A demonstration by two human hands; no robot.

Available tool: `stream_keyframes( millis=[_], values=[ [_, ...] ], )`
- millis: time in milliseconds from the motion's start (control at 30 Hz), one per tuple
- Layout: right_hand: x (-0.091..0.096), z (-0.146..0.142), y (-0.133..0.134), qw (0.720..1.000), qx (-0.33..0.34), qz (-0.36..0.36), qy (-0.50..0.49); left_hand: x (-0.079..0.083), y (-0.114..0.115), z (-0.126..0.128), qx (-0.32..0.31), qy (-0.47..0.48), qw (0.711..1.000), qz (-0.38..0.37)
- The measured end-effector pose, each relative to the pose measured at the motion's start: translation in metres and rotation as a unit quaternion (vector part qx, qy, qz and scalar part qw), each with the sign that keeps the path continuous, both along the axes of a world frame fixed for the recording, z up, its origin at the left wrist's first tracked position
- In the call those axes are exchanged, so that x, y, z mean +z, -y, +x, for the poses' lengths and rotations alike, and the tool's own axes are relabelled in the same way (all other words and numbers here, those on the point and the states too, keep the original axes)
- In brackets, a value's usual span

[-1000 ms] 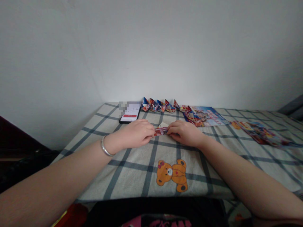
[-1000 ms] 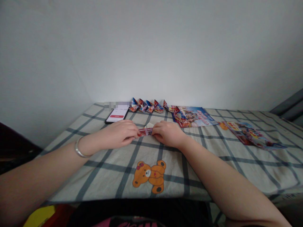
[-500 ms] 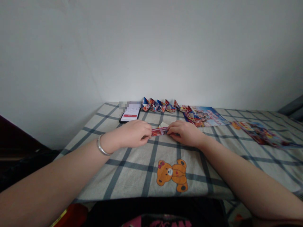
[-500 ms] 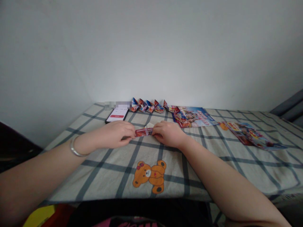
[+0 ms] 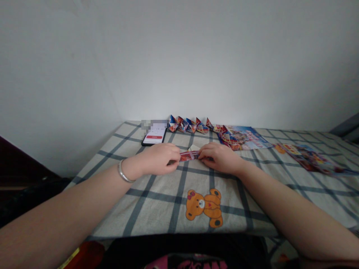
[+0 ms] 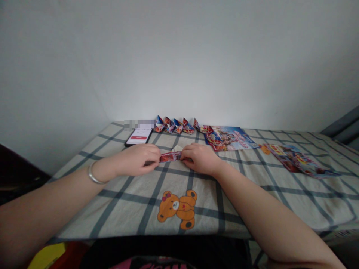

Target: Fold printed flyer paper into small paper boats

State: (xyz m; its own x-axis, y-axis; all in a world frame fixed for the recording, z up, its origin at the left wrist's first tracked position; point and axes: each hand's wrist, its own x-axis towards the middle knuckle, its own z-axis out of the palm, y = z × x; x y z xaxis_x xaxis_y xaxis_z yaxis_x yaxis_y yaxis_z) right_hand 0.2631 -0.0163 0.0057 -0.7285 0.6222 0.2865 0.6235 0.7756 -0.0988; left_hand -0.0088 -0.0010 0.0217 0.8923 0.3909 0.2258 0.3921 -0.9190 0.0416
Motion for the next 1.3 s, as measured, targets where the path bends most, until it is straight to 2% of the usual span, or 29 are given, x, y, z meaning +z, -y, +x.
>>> stream_keyframes(
  millis=[200,400,533,900,1300],
  values=[
    [0.0,-0.001,0.001,1.0,-0.003,0.005,0.009,-0.014,0.001,0.004,-0.001,-0.011,0.998,0.054],
    [-0.001,-0.002,0.0,0.999,-0.026,0.012,0.015,-0.03,-0.003,0.012,0.006,0.035,0.998,0.047],
    [-0.003,-0.003,-0.001,0.998,-0.056,0.018,0.025,-0.035,-0.007,0.015,0.044,0.061,0.996,0.055],
    [-0.001,-0.005,0.001,0.997,-0.073,0.023,0.032,-0.026,0.002,0.02,0.068,-0.008,0.984,0.165],
    [0.0,-0.007,0.001,0.996,-0.075,0.023,0.052,-0.025,0.005,0.022,0.096,-0.011,0.981,0.171]
  ],
)
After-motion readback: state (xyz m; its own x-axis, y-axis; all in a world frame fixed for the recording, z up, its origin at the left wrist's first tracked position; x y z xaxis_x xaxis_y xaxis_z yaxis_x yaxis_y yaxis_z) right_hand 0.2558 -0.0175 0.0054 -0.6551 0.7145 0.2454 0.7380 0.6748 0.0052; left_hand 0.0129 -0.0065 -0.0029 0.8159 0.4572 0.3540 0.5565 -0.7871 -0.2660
